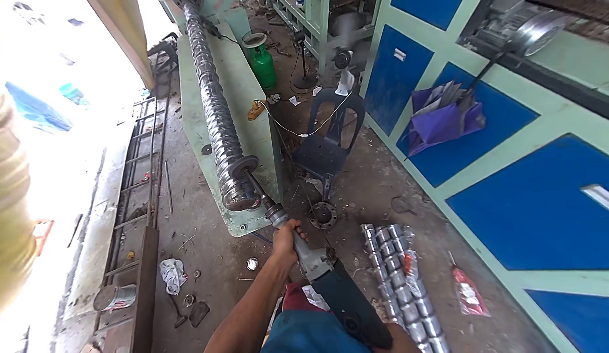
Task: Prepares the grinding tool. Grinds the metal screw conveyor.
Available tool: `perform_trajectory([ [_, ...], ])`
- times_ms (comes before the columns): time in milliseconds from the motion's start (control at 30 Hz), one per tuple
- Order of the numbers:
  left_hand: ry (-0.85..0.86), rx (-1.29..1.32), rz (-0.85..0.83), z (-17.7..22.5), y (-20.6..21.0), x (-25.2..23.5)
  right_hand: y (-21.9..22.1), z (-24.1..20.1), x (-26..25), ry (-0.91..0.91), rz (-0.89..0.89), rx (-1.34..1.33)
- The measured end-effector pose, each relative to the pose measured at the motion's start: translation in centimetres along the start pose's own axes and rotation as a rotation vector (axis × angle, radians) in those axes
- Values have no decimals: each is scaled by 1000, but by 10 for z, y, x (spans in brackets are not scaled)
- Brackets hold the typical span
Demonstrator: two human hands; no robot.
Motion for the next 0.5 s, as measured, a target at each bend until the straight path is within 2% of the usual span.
perform_trajectory([
  [500,22,35,-16,1,-19,11,10,1,4,-25,-17,32],
])
Point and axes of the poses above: each hand's wrist, its own x-axis away from the middle knuckle, its own y-axis out of the palm, z = x × y, the point moved 1 cm from there along -x, towards the middle knuckle, and after that the axes turned 1 degree about y, right-handed, at the moved point
